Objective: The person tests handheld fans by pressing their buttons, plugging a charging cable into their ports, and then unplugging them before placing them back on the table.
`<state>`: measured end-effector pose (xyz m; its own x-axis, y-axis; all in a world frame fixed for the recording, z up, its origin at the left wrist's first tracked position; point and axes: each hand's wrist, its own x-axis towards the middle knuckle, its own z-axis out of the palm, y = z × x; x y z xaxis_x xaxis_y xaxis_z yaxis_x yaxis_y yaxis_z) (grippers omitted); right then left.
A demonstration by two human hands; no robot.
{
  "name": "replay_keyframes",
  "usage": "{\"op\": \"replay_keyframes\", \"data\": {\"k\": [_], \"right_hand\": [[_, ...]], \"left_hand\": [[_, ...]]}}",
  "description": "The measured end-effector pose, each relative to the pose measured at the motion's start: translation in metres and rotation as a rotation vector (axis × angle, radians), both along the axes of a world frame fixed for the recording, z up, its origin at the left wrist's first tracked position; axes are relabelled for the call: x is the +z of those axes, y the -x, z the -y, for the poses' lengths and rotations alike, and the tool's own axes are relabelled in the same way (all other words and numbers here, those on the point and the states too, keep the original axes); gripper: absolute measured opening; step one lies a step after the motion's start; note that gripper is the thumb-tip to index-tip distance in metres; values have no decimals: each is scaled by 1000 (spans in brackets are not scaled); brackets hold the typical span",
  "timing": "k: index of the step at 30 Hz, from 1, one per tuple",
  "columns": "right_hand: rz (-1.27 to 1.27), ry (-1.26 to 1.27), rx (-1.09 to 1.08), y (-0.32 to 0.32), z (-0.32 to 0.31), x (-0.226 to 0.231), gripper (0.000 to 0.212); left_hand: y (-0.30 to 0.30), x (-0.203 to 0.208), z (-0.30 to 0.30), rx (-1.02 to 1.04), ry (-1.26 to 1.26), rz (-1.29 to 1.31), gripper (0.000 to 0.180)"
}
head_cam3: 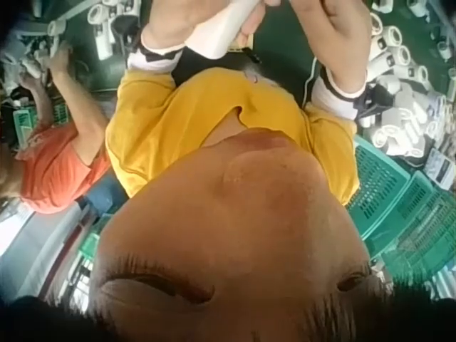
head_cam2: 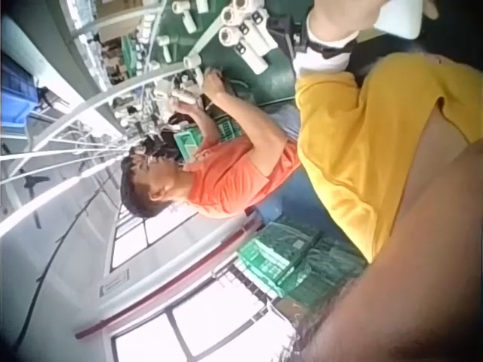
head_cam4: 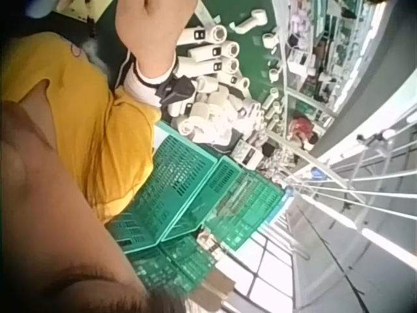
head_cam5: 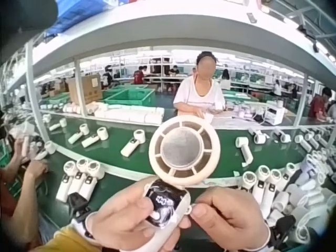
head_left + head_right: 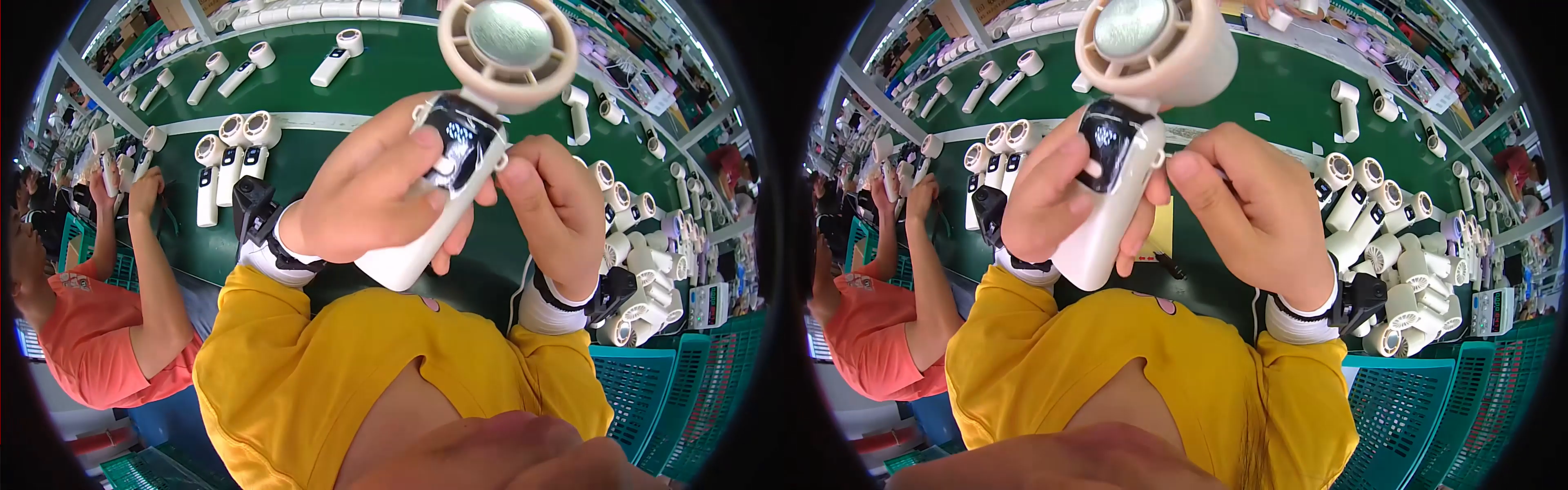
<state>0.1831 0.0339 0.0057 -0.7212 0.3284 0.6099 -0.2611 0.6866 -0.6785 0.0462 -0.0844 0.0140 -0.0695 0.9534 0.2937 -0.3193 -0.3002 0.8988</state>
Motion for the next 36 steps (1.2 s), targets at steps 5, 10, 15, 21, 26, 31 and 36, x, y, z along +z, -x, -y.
{"op": "replay_keyframes", "data": {"k": [5,10,15,21,26,31,36], "right_hand": [[86,-79,55,-13,-6,10,18],[75,-110,158,-14,-8,10,18],[23,-105,-23,1,2,7,17],[25,-75,-113,10,-2,1,16],[61,-63,-110,9,-8,0,17],[60,18,-60,8,-9,1,18],[68,18,-49,4,-7,3,17]], "left_hand": [[1,-3,-1,-100,-2,-7,45],[1,-14,-7,-120,-98,-85,48],[3,-29,-17,-2,-206,-168,52],[3,-40,-36,153,-346,-227,59],[8,-34,-40,140,-307,-182,65],[10,-36,-41,103,-330,-207,65],[6,-37,-38,106,-367,-175,60]]}}
